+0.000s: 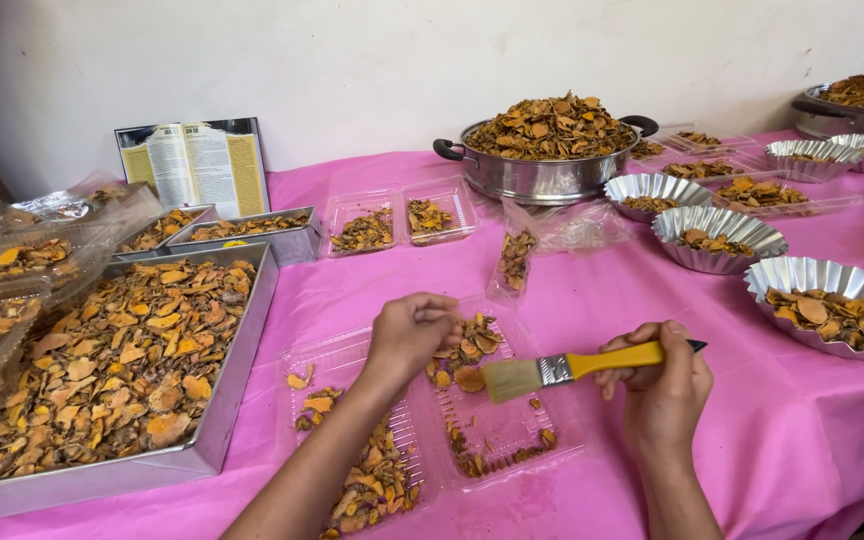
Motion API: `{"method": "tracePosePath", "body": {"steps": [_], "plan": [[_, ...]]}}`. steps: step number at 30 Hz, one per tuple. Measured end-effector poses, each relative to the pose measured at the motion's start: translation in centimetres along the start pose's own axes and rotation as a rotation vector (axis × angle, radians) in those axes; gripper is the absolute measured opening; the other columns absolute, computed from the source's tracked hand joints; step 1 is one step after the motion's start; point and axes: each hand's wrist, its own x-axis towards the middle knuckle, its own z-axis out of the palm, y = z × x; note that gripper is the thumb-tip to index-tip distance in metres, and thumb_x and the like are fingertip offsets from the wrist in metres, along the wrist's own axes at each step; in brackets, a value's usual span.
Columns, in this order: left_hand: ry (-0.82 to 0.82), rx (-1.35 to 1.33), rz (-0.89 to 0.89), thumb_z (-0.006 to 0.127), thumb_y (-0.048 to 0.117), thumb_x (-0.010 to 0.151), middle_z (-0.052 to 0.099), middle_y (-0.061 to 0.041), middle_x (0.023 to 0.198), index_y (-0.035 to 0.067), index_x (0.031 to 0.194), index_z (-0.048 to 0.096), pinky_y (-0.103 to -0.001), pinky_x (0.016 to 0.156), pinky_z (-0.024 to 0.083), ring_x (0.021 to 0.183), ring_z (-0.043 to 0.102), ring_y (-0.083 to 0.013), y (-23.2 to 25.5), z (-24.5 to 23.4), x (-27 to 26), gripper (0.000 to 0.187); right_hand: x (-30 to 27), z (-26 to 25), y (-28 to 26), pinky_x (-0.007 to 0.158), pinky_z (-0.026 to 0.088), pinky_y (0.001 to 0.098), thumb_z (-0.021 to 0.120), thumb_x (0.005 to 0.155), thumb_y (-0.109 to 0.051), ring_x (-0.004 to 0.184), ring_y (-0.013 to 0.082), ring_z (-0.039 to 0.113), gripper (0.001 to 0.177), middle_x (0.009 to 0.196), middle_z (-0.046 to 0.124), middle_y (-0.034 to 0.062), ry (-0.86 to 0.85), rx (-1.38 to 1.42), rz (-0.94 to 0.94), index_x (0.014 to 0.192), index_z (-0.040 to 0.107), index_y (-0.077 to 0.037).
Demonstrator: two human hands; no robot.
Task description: Sorting dried tea by brushing individual pieces and then packaging them into small plastic bags.
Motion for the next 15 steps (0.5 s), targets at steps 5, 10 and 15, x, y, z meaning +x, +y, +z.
{"method": "tracePosePath", "body": {"steps": [5, 10, 15], "plan": [[0.053, 0.169, 0.227, 0.070, 0.013, 0.090, 0.076, -0.003, 0.110, 0.012, 0.116, 0.074, -0.026, 0.085, 0.066, 0.103, 0.072, -0.0141, 0.2, -1.5, -2.1, 0.026, 0.2, -0.1, 0.0, 0.034, 0.043, 0.0308, 0.048, 0.107, -0.021, 0.044, 0.0275, 0.058, 0.027, 0.072, 0.064, 0.0226, 0.129, -0.058, 0.052, 0.090, 0.054, -0.001], [0.106, 0.563, 0.732, 0.074, 0.025, 0.087, 0.076, 0.002, 0.107, 0.018, 0.110, 0.079, -0.035, 0.093, 0.055, 0.104, 0.068, -0.0161, -2.1, -5.8, -10.1, 0.024, 0.2, 0.3, 0.2, 0.031, 0.044, 0.0286, 0.050, 0.106, -0.017, 0.042, 0.0259, 0.060, 0.020, 0.070, 0.066, 0.0239, -0.052, -0.068, 0.153, 0.101, 0.056, 0.000], [0.643, 0.966, 1.020, 0.071, 0.050, 0.076, 0.068, 0.019, 0.127, 0.051, 0.085, 0.075, -0.039, 0.080, 0.053, 0.115, 0.064, -0.0272, -11.9, -6.0, -13.6, 0.010, 0.2, 0.5, 0.3, 0.026, 0.039, 0.0327, 0.053, 0.101, -0.010, 0.036, 0.0327, 0.058, 0.012, 0.071, 0.067, 0.0287, -0.087, -0.121, 0.270, 0.113, 0.050, -0.007]]}}
